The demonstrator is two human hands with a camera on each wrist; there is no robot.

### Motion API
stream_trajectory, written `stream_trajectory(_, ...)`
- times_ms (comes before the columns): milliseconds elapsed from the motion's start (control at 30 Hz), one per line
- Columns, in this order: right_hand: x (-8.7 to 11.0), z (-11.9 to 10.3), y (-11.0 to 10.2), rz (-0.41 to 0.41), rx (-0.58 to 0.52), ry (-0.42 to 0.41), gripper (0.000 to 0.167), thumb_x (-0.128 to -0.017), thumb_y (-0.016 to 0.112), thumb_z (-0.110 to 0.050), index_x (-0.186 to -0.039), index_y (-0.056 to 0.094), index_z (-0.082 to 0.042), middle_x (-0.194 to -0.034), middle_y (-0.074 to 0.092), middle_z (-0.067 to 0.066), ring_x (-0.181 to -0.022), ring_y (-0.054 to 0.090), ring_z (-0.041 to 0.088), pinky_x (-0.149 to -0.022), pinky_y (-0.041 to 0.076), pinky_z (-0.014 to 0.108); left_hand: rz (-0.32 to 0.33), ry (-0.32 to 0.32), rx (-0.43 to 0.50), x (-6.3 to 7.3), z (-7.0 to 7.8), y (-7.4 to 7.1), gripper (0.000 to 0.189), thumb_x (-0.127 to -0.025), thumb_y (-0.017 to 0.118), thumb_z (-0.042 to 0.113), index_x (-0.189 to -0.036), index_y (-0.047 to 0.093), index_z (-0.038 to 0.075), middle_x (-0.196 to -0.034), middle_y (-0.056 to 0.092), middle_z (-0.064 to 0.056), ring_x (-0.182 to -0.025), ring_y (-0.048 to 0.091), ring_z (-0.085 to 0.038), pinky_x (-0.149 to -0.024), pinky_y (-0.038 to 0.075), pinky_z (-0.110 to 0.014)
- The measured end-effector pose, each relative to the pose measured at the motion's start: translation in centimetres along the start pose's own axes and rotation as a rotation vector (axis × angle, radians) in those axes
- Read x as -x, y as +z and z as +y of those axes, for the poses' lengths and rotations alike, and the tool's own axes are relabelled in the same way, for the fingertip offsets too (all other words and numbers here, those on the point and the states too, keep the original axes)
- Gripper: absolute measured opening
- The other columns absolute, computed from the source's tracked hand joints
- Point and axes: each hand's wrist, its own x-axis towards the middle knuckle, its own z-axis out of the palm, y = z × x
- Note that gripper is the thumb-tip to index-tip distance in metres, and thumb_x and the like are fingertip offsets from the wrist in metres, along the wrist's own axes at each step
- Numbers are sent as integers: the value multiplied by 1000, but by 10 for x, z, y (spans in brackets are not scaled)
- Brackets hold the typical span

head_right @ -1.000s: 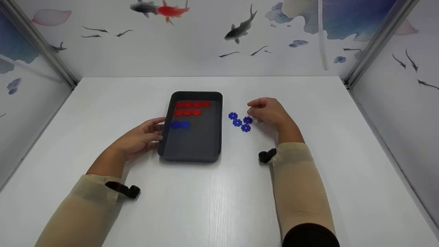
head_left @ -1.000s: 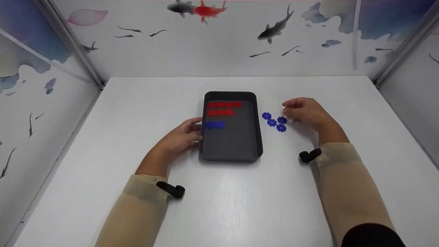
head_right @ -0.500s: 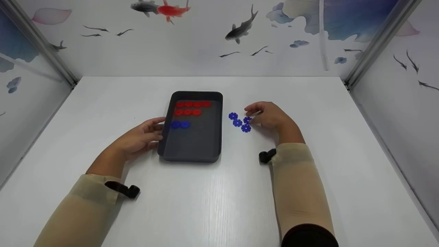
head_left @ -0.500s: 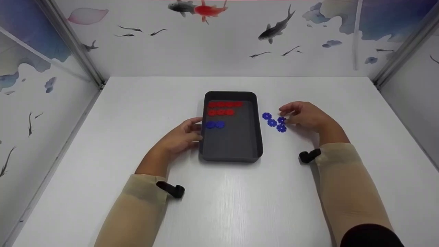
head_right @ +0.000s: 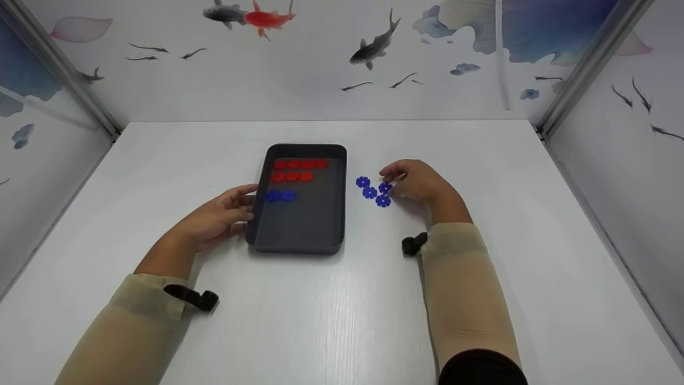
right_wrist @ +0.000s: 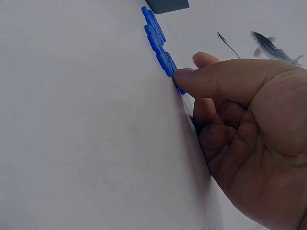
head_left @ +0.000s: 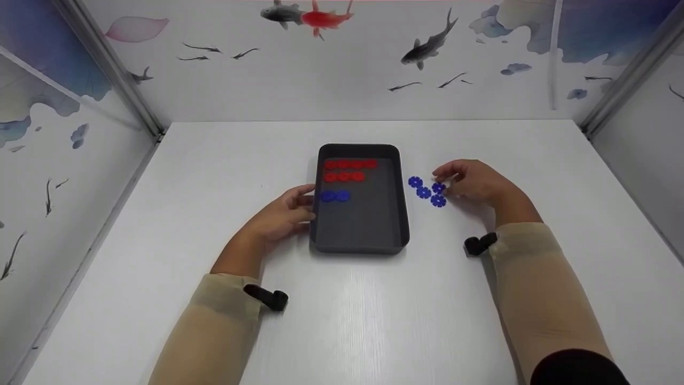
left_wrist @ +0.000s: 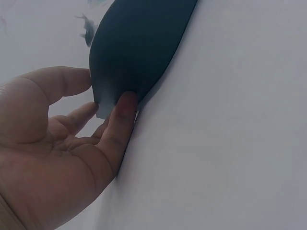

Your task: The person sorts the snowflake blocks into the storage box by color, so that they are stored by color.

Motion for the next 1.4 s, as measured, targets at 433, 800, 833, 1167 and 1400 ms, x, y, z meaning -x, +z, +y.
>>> stream_trajectory(433, 2, -3, 1, 30, 38, 57, 41, -98, 72, -9, -136, 71, -23, -139, 64, 11, -129, 55, 32, -118, 46, 54, 3, -22, 4, -1, 1, 1, 75, -98, 63, 2, -165, 38, 26, -163, 45, -5, -147, 52, -25, -122, 47, -45)
stream_trajectory(800, -1, 4, 2, 94, -2, 74, 30, -104, 69, -29, -134, 71, -25, -136, 63, 10, -120, 55, 30, -102, 52, 41, -11, -11, 8, 1, 1, 1, 75, -99, 62, 0, -166, 37, 23, -165, 43, -8, -148, 51, -27, -122, 47, -46)
stream_trajectory(833, -2, 4, 2, 100, -21, 77, 30, -106, 66, -32, -134, 71, -25, -137, 62, 10, -120, 55, 29, -101, 52, 39, -11, -13, 9, 1, 1, 1, 76, -99, 62, 0, -166, 36, 23, -165, 43, -8, -148, 51, -27, -122, 47, -46)
stream_trajectory(1167, -2, -4, -2, 138, -260, 77, 32, -106, 67, -37, -133, 74, -22, -136, 68, 2, -117, 62, 19, -94, 56, 25, -10, -7, -14, 2, 2, 0, 77, -98, 62, 1, -167, 35, 22, -165, 42, -9, -149, 50, -28, -120, 47, -46)
stream_trajectory(1400, 1, -22, 3, 123, -397, 15, 36, -105, 70, -29, -139, 70, -15, -133, 69, 3, -116, 69, 18, -93, 60, 22, -28, 13, -25, 0, 1, -1, 78, -98, 60, -1, -168, 33, 21, -165, 43, -11, -149, 51, -30, -121, 47, -47)
